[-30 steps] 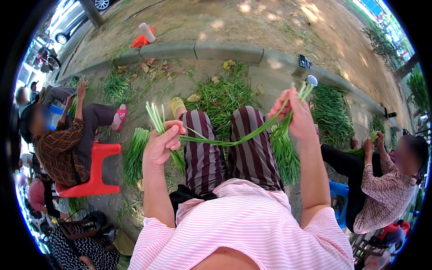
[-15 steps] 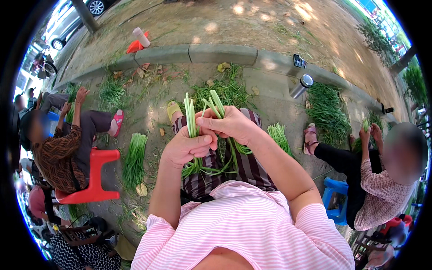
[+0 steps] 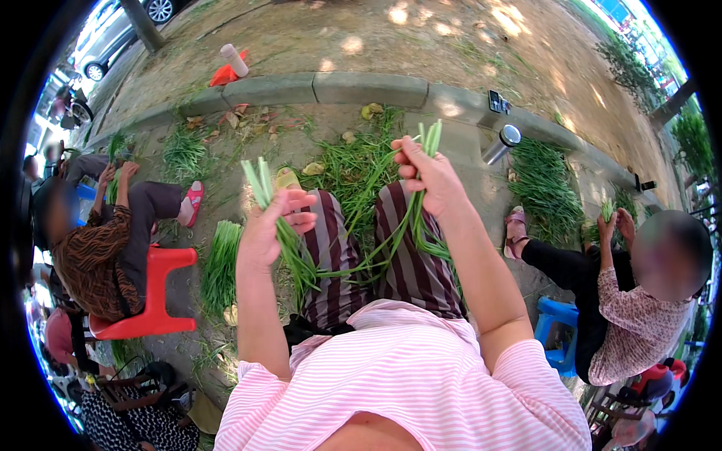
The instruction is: The person sorts through green stems by hand, picking individual leaves or stems from a bunch and placing them onto a pile on the ground.
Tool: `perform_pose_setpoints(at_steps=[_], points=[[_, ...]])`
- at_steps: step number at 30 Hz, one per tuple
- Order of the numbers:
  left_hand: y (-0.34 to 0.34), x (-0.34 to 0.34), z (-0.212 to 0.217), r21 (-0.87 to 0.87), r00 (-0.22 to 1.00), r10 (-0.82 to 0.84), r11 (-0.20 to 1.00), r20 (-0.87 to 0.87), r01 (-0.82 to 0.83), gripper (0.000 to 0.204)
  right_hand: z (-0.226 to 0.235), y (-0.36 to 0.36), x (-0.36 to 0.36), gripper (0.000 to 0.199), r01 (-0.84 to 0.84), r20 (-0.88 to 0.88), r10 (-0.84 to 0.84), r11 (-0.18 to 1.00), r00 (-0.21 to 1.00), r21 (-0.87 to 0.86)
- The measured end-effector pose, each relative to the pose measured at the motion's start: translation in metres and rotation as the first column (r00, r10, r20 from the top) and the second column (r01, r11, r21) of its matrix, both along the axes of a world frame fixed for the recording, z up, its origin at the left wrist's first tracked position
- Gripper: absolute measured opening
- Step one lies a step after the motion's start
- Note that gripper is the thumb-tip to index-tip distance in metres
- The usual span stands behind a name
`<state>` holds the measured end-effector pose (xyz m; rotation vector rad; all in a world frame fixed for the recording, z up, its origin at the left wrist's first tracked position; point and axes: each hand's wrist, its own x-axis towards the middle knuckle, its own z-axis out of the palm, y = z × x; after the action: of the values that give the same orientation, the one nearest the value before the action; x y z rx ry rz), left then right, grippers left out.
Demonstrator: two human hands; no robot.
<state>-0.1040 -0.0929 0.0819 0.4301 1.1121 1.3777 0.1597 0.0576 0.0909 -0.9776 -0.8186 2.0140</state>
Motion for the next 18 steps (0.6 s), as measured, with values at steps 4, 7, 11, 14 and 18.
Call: perform_pose_setpoints(at_steps=[4, 7, 11, 14, 18], points=[[-0.017, -0.036, -0.008, 0.024, 0.992, 0.057, 0.998, -0.109, -0.054, 0.035, -0.019, 0.016, 0.035, 0.027, 0.127, 0.014, -0.126, 0.991, 0.992, -0.04], [-0.026, -0.046, -0.004, -0.005, 0.98, 0.093, 0.995, -0.177, -0.095, 0.036, -0.039, 0.022, 0.062, 0.025, 0.186, 0.072, -0.181, 0.981, 0.981, -0.061], [-0.031, -0.042, 0.002, -0.033, 0.977, 0.079, 0.996, -0.197, -0.087, 0.035, -0.058, 0.021, 0.087, 0.024, 0.216, 0.101, -0.204, 0.969, 0.974, -0.121], [-0.029, -0.034, -0.001, -0.037, 0.977, 0.029, 0.999, -0.211, -0.038, 0.032, -0.062, 0.016, 0.098, 0.026, 0.224, 0.163, -0.206, 0.97, 0.965, -0.098], [-0.017, -0.01, 0.0, -0.071, 0.967, -0.066, 0.996, -0.245, 0.05, 0.024, -0.062, 0.011, 0.104, 0.026, 0.234, 0.204, -0.215, 0.969, 0.955, -0.079]])
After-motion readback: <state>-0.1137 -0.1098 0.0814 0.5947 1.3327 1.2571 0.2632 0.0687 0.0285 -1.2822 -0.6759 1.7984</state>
